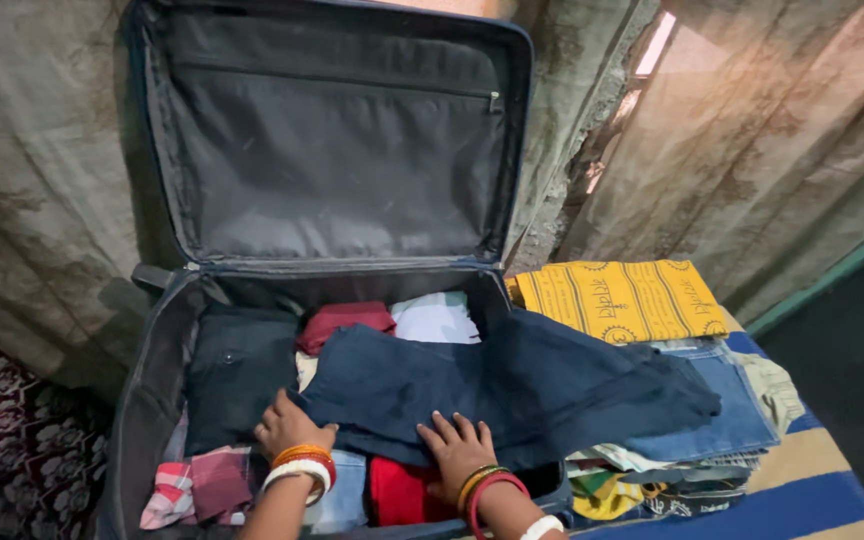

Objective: The person packs a suitcase by placing folded garments such as pants, shirts, and jeans into it, and spreads a large yellow cloth over the packed items.

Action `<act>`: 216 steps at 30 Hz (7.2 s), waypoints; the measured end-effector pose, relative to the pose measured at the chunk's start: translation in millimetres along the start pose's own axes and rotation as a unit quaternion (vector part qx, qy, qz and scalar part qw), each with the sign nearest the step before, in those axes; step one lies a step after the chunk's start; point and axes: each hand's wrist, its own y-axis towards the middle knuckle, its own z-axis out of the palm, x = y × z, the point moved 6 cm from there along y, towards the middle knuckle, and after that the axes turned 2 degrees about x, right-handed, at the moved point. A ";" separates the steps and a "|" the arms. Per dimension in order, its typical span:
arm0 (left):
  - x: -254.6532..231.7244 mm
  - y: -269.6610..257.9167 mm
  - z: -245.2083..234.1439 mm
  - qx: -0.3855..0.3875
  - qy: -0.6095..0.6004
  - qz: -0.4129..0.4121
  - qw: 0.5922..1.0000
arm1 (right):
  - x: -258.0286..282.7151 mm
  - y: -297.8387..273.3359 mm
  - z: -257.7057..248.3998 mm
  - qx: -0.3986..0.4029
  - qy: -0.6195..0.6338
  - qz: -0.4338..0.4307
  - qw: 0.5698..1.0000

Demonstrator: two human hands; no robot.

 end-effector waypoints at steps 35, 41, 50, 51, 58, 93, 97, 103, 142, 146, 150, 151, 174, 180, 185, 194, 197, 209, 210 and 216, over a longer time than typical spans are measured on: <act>-253.4 -161.6 -116.2 0.216 -0.467 0.407 0.755 | -132.5 92.5 -51.2 -0.290 0.649 -0.041 0.702; -226.9 -87.6 -10.0 0.130 -0.509 0.182 0.831 | -259.6 -77.4 -132.4 -0.468 0.743 -0.033 0.477; -211.4 -107.5 215.3 0.430 -0.356 -0.036 0.829 | -374.8 -98.0 11.2 -0.509 0.494 0.459 0.535; -215.2 -110.7 221.1 0.427 -0.358 -0.006 0.830 | -357.3 -112.6 -5.7 -0.578 0.354 0.474 0.562; -289.3 -124.0 170.8 0.289 -0.491 0.042 0.821 | -230.9 -120.5 -86.7 -0.603 0.142 -0.099 0.778; -429.0 -259.3 224.8 0.139 -0.112 0.345 0.922 | -485.5 -59.4 -130.0 -0.367 0.146 0.102 0.913; -426.7 -250.7 130.5 0.187 0.120 0.280 0.934 | -418.2 -77.6 -110.9 -0.224 0.024 0.243 0.944; -408.4 -233.4 131.2 0.272 0.160 0.267 0.911 | -410.8 -69.9 -110.7 -0.216 0.002 0.268 0.939; 67.7 90.7 -10.9 -0.008 -0.165 0.097 0.982 | 103.0 48.2 -27.3 -0.143 0.029 -0.095 0.985; 63.2 110.1 -0.2 -0.040 -0.171 0.140 0.974 | 98.9 66.4 -16.9 -0.105 0.021 -0.101 0.989; 71.3 123.9 17.0 -0.047 -0.185 0.171 0.967 | 105.2 93.7 -21.4 -0.084 0.014 -0.068 0.994; 73.5 138.9 25.2 -0.019 -0.239 0.156 0.958 | 108.1 101.9 -24.3 -0.094 0.009 -0.077 0.992; 119.2 197.2 89.2 0.165 -0.596 0.011 0.786 | 105.8 226.9 -62.4 -0.336 -0.062 -0.071 0.937; 112.4 179.1 59.9 0.192 -0.530 -0.043 0.825 | 87.6 272.3 -35.9 -0.284 -0.064 -0.019 0.957; 104.5 176.4 63.2 0.199 -0.589 0.023 0.783 | 57.2 300.8 -22.1 -0.142 -0.054 0.072 0.986; 67.9 141.7 34.8 0.282 -0.627 -0.075 0.722 | 85.0 162.2 -156.5 -0.406 0.098 -0.143 0.897; 51.5 118.7 41.5 0.359 -0.686 -0.216 0.595 | 97.2 97.4 -154.1 -0.400 0.066 -0.263 0.876; 38.0 90.3 84.3 0.383 -0.479 0.007 0.790 | 28.8 96.1 45.9 -0.083 0.447 -0.104 0.885; 34.8 89.6 79.6 0.368 -0.469 0.014 0.803 | 23.1 97.3 51.2 -0.112 0.416 -0.063 0.900; -29.8 45.7 14.2 0.463 -0.617 0.122 0.624 | 0.1 103.2 43.3 -0.143 0.650 0.034 0.746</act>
